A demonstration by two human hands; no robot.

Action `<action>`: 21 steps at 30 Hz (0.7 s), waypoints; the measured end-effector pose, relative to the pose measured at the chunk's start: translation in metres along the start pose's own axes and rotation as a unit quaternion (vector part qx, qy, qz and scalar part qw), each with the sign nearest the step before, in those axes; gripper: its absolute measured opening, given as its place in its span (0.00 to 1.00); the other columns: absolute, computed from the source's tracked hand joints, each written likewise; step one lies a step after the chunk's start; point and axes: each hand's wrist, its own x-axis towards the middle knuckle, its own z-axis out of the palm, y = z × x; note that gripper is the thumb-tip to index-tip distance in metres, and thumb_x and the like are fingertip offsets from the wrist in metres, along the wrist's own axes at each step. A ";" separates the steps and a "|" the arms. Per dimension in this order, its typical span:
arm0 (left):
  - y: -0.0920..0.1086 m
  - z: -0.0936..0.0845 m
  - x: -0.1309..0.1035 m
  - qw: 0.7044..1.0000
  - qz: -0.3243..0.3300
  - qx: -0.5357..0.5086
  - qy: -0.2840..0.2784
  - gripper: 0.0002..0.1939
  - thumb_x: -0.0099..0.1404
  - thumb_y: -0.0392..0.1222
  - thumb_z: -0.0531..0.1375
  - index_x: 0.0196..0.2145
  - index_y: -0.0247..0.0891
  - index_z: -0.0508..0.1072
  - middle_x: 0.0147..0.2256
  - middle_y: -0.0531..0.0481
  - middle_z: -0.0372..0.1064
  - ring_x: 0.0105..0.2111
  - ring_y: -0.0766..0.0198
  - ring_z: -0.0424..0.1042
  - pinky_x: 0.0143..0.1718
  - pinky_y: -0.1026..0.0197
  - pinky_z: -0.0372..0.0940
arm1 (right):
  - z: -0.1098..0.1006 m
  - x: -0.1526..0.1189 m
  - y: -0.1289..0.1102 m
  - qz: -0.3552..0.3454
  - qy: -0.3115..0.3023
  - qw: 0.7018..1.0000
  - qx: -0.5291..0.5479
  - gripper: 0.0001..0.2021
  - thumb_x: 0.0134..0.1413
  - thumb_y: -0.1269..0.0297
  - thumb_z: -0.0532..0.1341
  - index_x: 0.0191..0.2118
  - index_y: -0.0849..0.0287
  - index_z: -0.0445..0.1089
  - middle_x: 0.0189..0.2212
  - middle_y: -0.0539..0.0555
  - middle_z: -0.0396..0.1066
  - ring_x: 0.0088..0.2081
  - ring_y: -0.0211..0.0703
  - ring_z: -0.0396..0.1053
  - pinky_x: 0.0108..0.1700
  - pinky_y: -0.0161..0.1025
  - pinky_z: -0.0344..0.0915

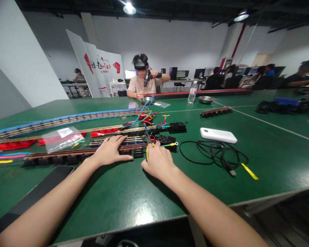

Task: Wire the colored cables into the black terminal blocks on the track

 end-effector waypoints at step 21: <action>-0.002 0.002 -0.001 1.000 0.003 -0.008 0.004 0.54 0.51 0.80 0.51 0.64 0.39 0.59 0.62 0.37 0.59 0.61 0.41 0.59 0.61 0.40 0.50 | -0.010 0.026 0.041 0.123 -0.214 0.728 0.639 0.05 0.53 0.62 0.56 0.32 0.58 0.62 0.25 0.51 0.69 0.20 0.38 0.68 0.19 0.35 0.67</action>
